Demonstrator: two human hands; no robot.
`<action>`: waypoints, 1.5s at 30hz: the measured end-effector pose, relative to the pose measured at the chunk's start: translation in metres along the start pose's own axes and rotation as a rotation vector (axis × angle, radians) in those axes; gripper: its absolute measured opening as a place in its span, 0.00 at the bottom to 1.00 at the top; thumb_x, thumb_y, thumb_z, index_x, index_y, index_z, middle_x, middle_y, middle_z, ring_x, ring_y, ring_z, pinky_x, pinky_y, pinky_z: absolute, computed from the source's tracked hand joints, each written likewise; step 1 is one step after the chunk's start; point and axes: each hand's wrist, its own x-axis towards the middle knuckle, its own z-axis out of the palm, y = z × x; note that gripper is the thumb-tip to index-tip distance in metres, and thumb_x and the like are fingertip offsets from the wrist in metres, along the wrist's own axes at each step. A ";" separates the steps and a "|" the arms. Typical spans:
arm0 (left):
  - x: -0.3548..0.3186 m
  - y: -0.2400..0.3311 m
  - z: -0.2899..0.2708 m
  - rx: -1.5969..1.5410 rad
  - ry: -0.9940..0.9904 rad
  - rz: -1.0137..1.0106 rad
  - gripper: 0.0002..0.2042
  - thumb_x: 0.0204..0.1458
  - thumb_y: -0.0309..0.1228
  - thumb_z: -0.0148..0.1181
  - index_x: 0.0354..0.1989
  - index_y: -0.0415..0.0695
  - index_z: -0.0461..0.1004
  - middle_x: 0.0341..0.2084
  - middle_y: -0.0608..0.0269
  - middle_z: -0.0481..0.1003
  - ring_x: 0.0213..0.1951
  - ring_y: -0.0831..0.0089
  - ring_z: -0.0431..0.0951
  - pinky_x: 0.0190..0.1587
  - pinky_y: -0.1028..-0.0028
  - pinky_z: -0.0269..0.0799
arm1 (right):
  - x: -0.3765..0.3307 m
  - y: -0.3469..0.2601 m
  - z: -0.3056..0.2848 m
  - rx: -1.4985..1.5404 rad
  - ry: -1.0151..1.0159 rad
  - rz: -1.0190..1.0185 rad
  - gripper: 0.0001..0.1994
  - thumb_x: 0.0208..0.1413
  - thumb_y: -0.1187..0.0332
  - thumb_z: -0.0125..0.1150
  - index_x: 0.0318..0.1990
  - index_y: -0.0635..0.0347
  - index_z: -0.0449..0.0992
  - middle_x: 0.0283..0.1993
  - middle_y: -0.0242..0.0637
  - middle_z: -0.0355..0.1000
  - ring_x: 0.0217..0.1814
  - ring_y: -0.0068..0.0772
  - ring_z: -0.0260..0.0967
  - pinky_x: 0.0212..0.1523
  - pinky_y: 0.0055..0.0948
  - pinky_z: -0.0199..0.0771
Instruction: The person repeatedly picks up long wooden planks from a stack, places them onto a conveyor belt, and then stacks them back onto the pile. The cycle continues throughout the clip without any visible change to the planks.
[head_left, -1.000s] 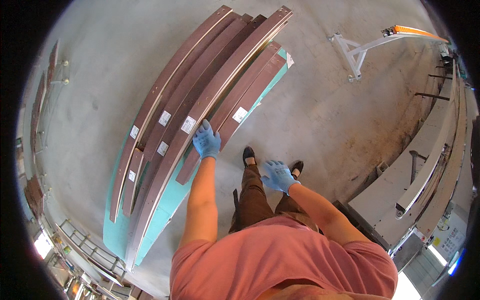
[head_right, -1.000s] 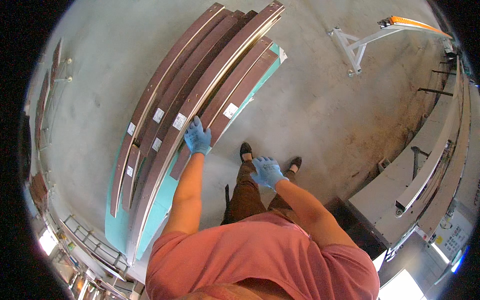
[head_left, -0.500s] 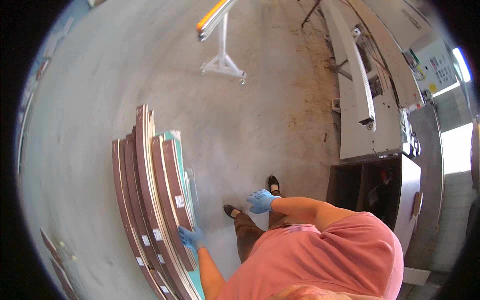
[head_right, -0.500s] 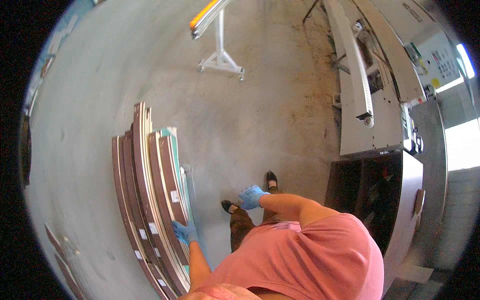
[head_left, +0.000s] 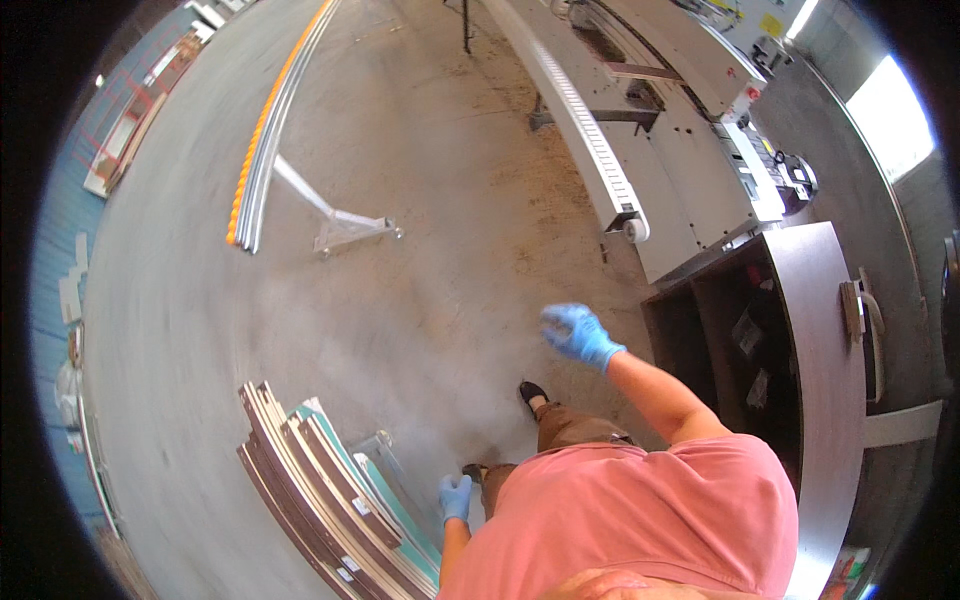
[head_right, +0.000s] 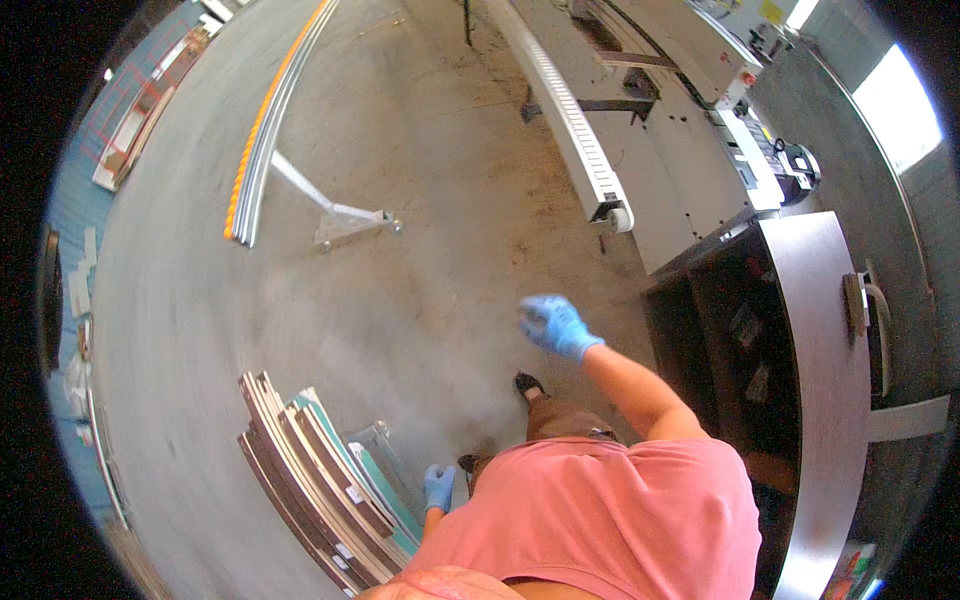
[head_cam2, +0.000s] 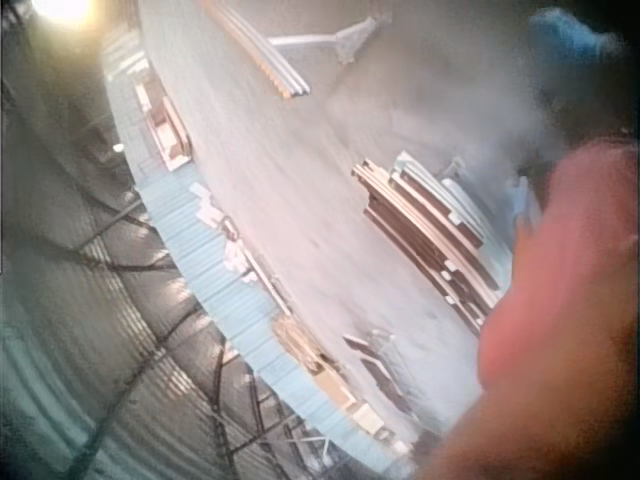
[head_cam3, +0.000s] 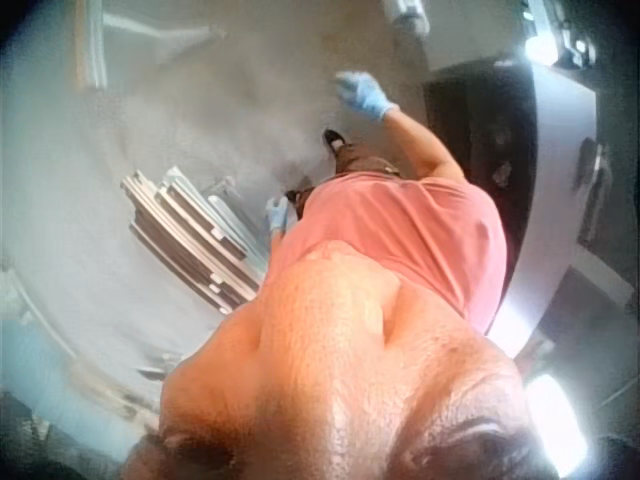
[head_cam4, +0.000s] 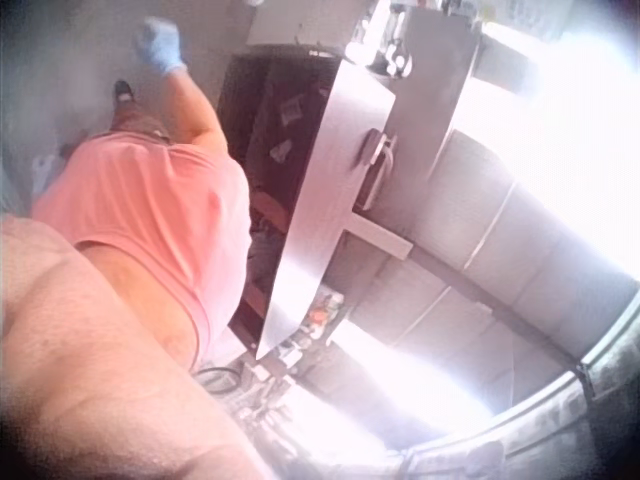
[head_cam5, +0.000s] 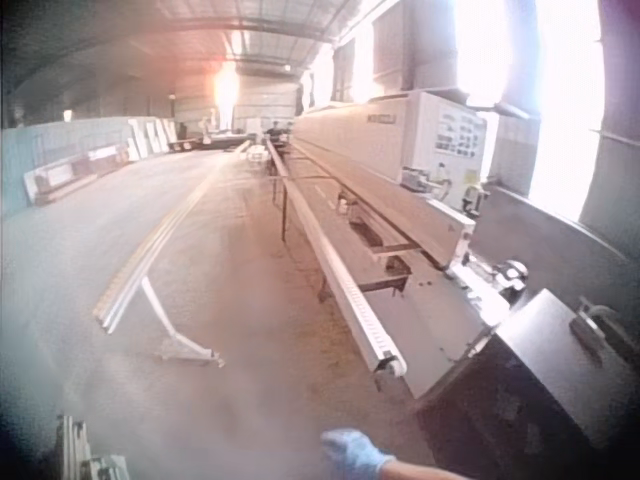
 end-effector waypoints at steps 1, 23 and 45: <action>0.006 0.017 0.008 0.031 -0.007 0.034 0.22 0.50 0.44 0.71 0.35 0.35 0.73 0.28 0.57 0.73 0.31 0.63 0.71 0.38 0.60 0.71 | 0.017 0.019 -0.035 -0.008 0.112 -0.037 0.15 0.55 0.63 0.70 0.47 0.59 0.82 0.45 0.49 0.81 0.49 0.55 0.79 0.52 0.47 0.79; 0.020 0.189 0.030 -0.020 -0.248 0.052 0.20 0.57 0.30 0.64 0.20 0.47 0.58 0.21 0.76 0.53 0.26 0.83 0.53 0.26 0.69 0.50 | 0.370 0.406 -0.249 1.234 1.205 0.924 0.30 0.57 0.52 0.76 0.60 0.62 0.74 0.50 0.41 0.80 0.52 0.44 0.79 0.57 0.51 0.80; 0.068 0.193 0.083 0.157 -0.408 0.206 0.24 0.60 0.36 0.66 0.58 0.28 0.76 0.52 0.48 0.81 0.54 0.62 0.80 0.59 0.66 0.74 | -0.080 0.201 -0.206 1.137 0.848 0.721 0.10 0.65 0.61 0.63 0.43 0.58 0.80 0.36 0.29 0.76 0.35 0.23 0.74 0.35 0.29 0.77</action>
